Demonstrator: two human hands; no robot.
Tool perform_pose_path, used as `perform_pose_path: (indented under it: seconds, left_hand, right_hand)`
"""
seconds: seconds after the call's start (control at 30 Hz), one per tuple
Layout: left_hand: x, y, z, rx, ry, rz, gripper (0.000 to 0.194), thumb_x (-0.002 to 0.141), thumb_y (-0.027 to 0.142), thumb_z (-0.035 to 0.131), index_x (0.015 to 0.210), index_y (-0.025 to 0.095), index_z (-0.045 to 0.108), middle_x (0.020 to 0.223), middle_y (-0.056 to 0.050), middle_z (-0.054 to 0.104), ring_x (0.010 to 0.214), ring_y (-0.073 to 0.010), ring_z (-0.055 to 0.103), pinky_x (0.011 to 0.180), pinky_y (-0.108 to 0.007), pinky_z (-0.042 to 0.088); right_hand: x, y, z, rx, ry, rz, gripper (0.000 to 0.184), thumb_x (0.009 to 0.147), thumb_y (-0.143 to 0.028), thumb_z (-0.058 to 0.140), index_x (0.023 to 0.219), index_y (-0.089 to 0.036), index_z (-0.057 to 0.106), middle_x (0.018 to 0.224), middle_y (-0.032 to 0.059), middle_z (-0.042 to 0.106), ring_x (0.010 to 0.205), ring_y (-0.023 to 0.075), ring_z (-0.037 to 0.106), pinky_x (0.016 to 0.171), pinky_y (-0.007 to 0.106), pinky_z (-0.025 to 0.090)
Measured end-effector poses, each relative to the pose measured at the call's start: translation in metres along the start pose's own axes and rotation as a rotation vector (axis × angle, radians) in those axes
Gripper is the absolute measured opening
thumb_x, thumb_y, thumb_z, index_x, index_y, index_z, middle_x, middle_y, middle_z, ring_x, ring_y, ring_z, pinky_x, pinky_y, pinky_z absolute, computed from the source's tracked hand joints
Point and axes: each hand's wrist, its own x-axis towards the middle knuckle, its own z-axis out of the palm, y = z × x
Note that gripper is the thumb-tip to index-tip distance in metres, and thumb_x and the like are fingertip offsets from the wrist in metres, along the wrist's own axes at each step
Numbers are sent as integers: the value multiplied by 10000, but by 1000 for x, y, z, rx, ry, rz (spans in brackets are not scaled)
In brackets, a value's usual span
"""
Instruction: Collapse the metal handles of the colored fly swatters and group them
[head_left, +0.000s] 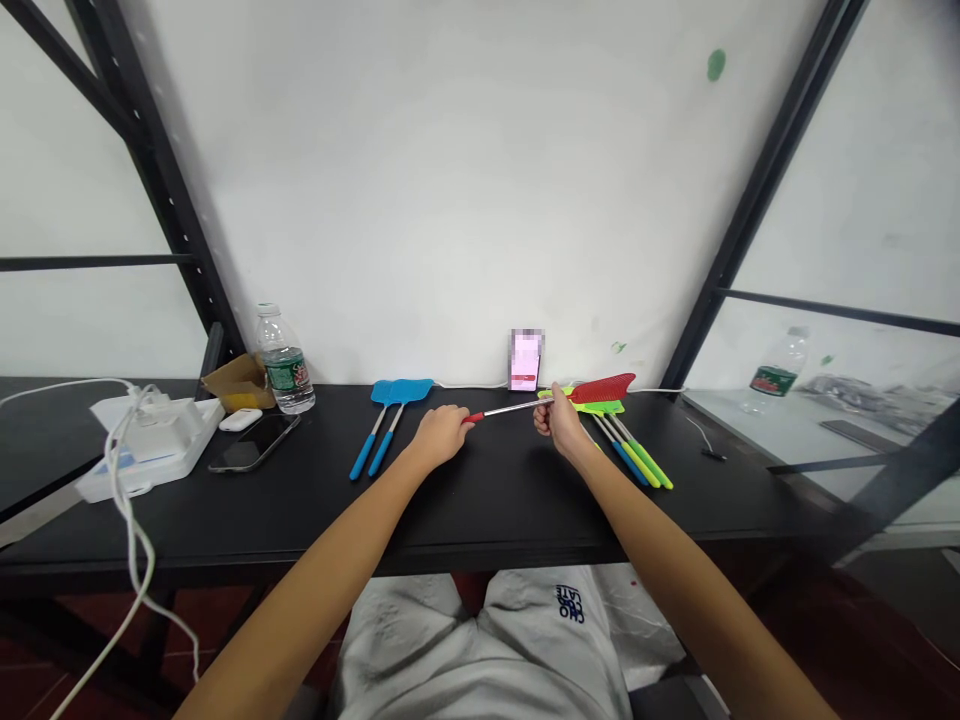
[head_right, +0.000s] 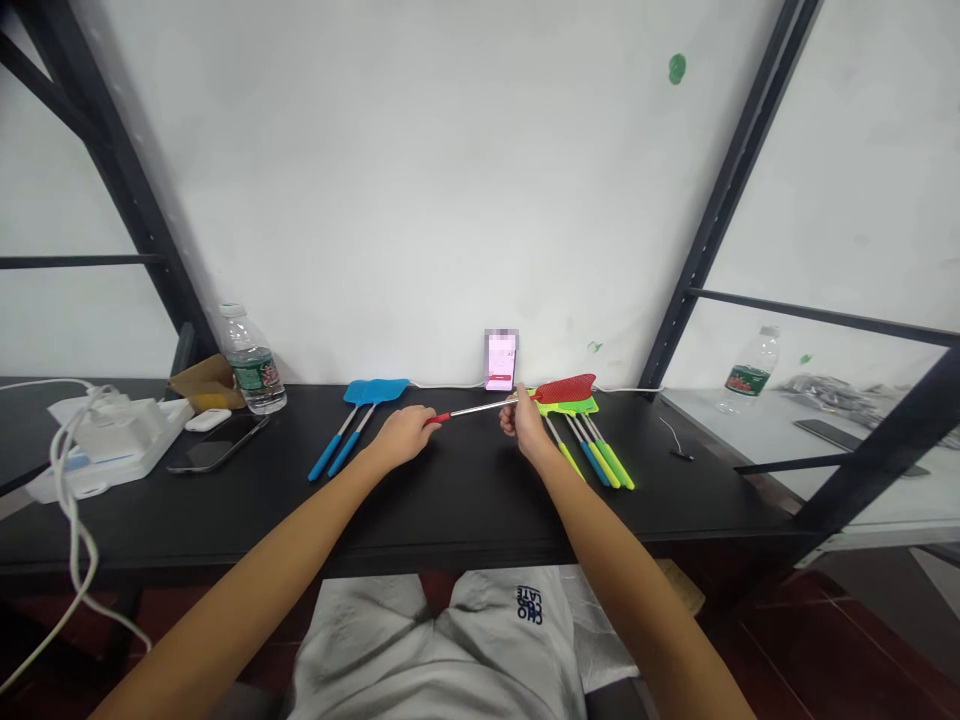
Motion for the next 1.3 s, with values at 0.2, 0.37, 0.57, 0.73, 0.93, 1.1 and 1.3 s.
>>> perform_pose_path:
  seconds: [0.2,0.37,0.57,0.73,0.93,1.1,1.3]
  left_hand:
    - [0,-9,2,25,26,-146,210,920,331,467,880,173,599,947,-101,635,905,-242,608,712,-316,422]
    - [0,-5,2,-84,149,-124,174,895,321,521,953,170,584,981,-90,617,882,-205,598,709,-295,423]
    - [-7,23,-1,-487,119,143,334,914,478,476,867,179,617,798,-30,636,689,-137,569,629,-249,411]
    - [-12,39,7,-575,5,236,281,891,408,518,778,174,625,687,2,638,601,-113,535,581,-230,359]
    - [-11,37,8,-509,22,215,302,909,367,464,740,172,621,641,4,615,567,-111,505,573,-237,329]
    - [-12,37,4,-501,14,203,299,901,370,463,739,175,623,643,3,607,570,-114,497,559,-234,315]
    - [-12,37,7,-512,19,160,308,898,386,460,717,173,590,600,13,572,544,-110,468,537,-237,286]
  right_hand:
    - [-3,-5,-1,-27,99,-44,532,899,-642,383,576,-227,299,413,-36,347,334,69,298,333,208,163]
    - [-8,4,5,-120,-3,-66,530,825,-659,532,586,-222,351,406,-53,341,355,77,350,342,197,186]
    - [-15,17,14,-353,-179,-112,614,834,-703,464,497,-196,388,416,-1,440,347,73,401,352,201,236]
    - [-20,18,21,-375,-193,-84,575,813,-700,493,570,-178,486,424,-7,475,335,73,400,348,195,253]
    - [-15,12,18,-191,-25,-151,452,809,-605,559,671,-175,534,468,-34,457,344,57,359,338,187,212]
    - [-11,7,15,-63,130,-231,343,824,-473,564,648,-193,474,448,-55,395,343,54,306,333,193,199]
    - [-11,13,15,-152,15,-116,357,838,-446,525,604,-178,495,424,-40,409,337,62,335,333,189,199]
